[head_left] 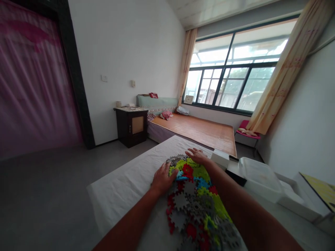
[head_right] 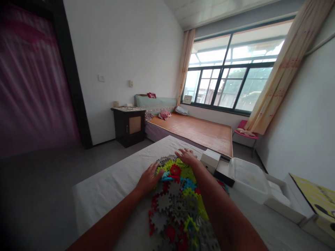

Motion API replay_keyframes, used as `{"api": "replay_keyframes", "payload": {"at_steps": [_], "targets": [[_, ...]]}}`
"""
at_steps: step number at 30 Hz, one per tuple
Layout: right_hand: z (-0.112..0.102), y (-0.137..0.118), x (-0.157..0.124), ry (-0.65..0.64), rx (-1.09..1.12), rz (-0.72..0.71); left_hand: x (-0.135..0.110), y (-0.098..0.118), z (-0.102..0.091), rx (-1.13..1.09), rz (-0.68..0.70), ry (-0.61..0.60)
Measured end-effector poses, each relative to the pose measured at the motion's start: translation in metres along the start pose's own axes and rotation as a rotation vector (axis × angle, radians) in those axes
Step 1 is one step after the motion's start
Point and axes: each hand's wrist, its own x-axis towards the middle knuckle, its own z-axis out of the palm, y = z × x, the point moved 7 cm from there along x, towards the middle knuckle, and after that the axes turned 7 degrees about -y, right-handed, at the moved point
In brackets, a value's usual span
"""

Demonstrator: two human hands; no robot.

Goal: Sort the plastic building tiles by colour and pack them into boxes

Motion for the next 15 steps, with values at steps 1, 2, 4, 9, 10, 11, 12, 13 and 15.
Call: {"api": "replay_keyframes", "payload": {"at_steps": [1, 2, 4, 9, 10, 11, 12, 13, 15], "targets": [[0.005, 0.0, 0.005, -0.032, 0.003, -0.006, -0.002, 0.002, 0.0, -0.001, 0.012, -0.032], [0.01, 0.0, 0.009, -0.063, 0.008, -0.018, -0.004, 0.005, 0.001, -0.005, 0.031, -0.081], [0.017, 0.0, 0.009, -0.114, 0.019, -0.048, -0.009, 0.01, 0.003, -0.007, 0.09, -0.198], [0.014, 0.009, -0.018, -0.164, 0.062, -0.108, -0.023, 0.029, 0.009, 0.016, 0.241, -0.293], [0.012, 0.012, -0.027, -0.164, 0.075, -0.12, -0.025, 0.036, 0.011, 0.005, 0.272, -0.283], [0.008, 0.015, -0.036, -0.162, 0.09, -0.13, -0.027, 0.042, 0.013, -0.01, 0.308, -0.271], [0.005, 0.019, -0.046, -0.159, 0.106, -0.139, -0.029, 0.05, 0.015, -0.026, 0.349, -0.262], [0.001, 0.023, -0.056, -0.154, 0.122, -0.146, -0.031, 0.057, 0.017, -0.04, 0.39, -0.254], [-0.005, 0.032, -0.076, -0.138, 0.155, -0.156, -0.034, 0.071, 0.021, -0.058, 0.452, -0.242]]}}
